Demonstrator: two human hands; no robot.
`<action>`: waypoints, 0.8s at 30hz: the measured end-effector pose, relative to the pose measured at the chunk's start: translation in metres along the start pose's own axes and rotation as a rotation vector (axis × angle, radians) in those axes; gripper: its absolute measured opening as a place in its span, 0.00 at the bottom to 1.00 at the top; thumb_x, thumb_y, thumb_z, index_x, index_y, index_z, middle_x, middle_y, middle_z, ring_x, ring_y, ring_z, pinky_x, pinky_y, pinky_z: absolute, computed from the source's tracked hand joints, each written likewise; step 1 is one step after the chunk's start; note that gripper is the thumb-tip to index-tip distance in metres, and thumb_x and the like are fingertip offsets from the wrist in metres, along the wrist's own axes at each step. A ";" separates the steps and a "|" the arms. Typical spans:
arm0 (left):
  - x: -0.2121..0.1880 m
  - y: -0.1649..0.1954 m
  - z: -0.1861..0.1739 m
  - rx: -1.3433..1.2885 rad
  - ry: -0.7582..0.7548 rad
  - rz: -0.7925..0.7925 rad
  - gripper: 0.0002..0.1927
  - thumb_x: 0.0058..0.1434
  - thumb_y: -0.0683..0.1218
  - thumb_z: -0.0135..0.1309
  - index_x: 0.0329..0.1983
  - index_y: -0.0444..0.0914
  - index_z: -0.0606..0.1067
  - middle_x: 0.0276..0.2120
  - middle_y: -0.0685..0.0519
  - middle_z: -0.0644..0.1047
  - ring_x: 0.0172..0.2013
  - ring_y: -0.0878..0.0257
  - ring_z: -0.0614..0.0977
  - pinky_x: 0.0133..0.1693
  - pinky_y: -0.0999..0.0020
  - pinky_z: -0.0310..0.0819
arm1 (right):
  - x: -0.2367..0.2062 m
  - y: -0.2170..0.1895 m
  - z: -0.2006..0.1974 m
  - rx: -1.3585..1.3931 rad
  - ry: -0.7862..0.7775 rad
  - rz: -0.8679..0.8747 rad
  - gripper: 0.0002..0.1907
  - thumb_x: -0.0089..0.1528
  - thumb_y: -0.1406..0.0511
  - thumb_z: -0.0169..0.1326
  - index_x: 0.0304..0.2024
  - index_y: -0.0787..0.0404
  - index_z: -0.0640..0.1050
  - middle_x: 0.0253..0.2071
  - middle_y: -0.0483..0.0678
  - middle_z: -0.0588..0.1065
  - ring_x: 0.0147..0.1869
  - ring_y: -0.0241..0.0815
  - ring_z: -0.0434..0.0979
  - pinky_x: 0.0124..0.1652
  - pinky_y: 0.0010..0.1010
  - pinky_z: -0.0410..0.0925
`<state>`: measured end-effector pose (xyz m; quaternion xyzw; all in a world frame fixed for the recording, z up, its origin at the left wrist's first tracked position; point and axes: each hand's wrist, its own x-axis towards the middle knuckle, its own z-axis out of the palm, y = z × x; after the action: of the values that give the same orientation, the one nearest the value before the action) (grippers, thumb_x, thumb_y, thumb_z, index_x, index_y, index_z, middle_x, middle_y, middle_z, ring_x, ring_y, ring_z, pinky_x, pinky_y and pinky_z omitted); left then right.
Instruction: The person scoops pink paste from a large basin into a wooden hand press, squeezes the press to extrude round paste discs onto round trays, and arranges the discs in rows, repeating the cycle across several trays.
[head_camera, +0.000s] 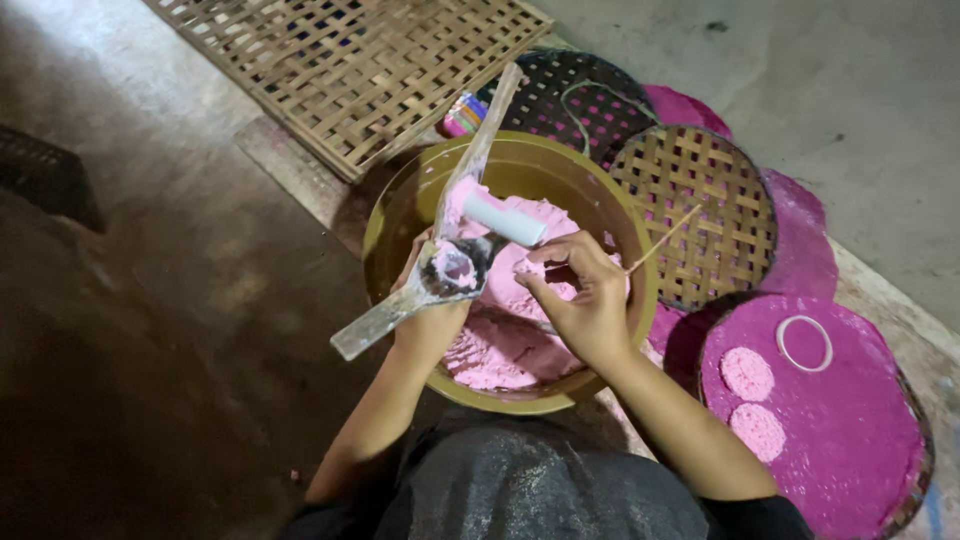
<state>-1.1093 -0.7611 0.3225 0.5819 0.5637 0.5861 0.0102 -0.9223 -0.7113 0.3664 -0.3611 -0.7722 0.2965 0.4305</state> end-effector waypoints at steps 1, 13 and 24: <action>0.002 0.000 -0.003 0.005 0.013 -0.025 0.16 0.58 0.41 0.64 0.49 0.35 0.75 0.47 0.44 0.78 0.44 0.44 0.83 0.45 0.55 0.78 | 0.002 0.001 0.000 0.069 -0.039 0.000 0.13 0.60 0.72 0.64 0.47 0.65 0.79 0.47 0.51 0.76 0.50 0.38 0.80 0.50 0.27 0.75; -0.001 -0.038 0.003 0.153 0.032 -0.022 0.27 0.65 0.47 0.60 0.67 0.39 0.68 0.64 0.45 0.72 0.59 0.47 0.79 0.57 0.57 0.78 | 0.017 -0.018 0.039 -0.229 -0.335 -0.441 0.32 0.45 0.78 0.51 0.54 0.63 0.78 0.56 0.54 0.74 0.62 0.58 0.67 0.58 0.49 0.59; -0.041 -0.085 -0.001 -0.012 0.102 -0.170 0.16 0.61 0.40 0.64 0.50 0.36 0.73 0.43 0.46 0.78 0.44 0.51 0.81 0.47 0.60 0.76 | -0.012 0.092 0.058 -0.713 -0.770 -0.147 0.18 0.62 0.55 0.57 0.39 0.65 0.77 0.40 0.59 0.76 0.46 0.58 0.77 0.42 0.47 0.72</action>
<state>-1.1512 -0.7582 0.2379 0.5013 0.6073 0.6154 0.0344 -0.9405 -0.6774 0.2638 -0.2953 -0.9505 0.0956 -0.0142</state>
